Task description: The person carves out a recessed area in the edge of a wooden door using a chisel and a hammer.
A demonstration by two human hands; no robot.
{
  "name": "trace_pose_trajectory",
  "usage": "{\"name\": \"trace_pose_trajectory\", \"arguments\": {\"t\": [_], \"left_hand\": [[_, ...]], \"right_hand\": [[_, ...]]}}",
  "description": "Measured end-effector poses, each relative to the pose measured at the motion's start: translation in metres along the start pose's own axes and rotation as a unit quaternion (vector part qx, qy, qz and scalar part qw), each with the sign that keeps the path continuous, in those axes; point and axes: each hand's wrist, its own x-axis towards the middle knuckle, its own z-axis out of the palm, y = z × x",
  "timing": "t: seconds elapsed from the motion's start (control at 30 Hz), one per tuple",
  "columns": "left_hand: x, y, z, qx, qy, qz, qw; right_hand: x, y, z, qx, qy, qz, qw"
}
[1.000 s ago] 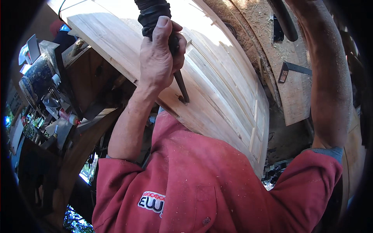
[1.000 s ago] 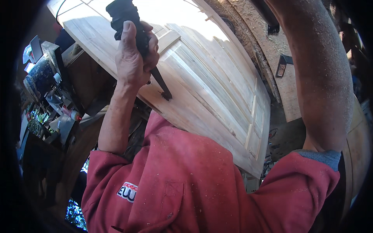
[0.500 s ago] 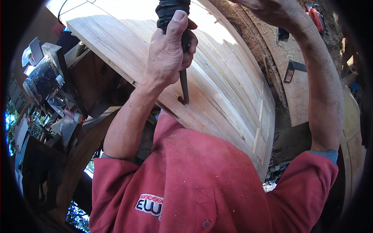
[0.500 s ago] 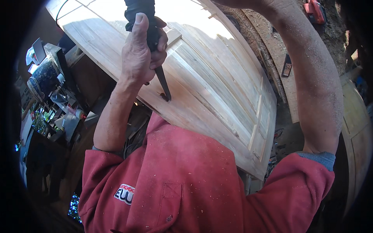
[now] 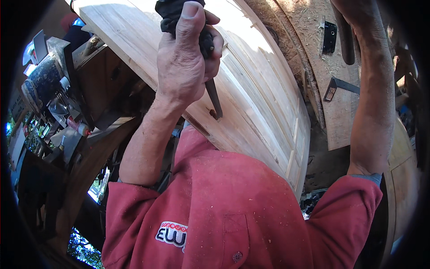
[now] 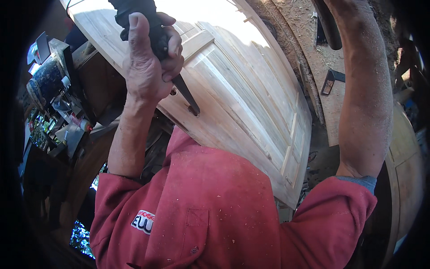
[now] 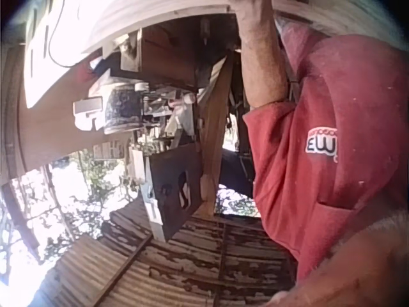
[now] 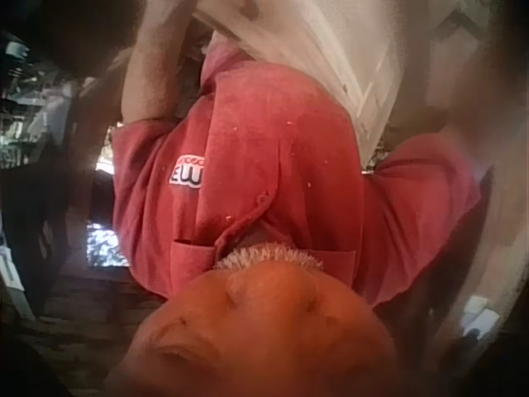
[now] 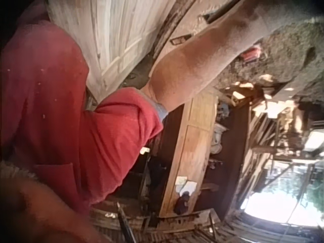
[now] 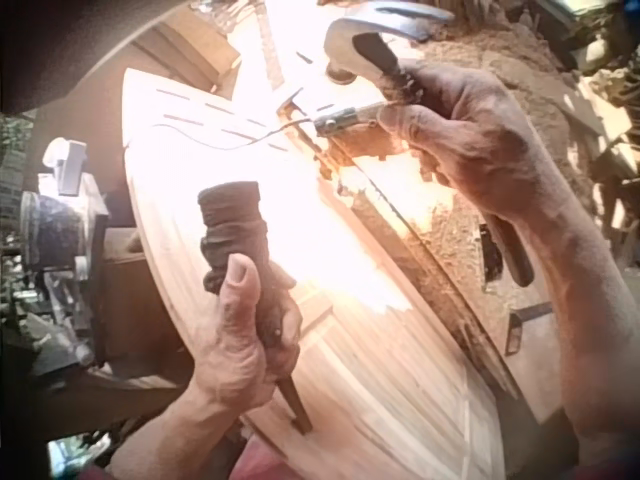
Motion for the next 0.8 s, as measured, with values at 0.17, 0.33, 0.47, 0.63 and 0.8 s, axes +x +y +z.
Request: {"name": "trace_pose_trajectory", "arguments": {"t": [0.17,0.33,0.47,0.63,0.8], "left_hand": [[-0.008,-0.009,0.002,-0.014,0.036,0.007,0.999],[-0.026,0.0,0.01,0.072,0.07,0.059,0.993],[-0.033,-0.001,0.008,0.101,0.108,0.079,0.986],[-0.047,-0.006,0.0,0.088,0.149,0.109,0.979],[-0.061,-0.008,0.003,0.049,0.118,0.17,0.977]], "right_hand": [[0.001,0.014,0.001,0.008,0.04,-0.014,0.999],[0.001,0.009,-0.016,0.073,-0.04,0.087,0.993],[-0.009,0.004,0.008,-0.06,-0.009,0.016,0.998],[-0.009,-0.024,0.016,-0.13,-0.022,-0.005,0.991],[0.016,-0.045,0.009,-0.061,-0.065,-0.138,0.986]]}}
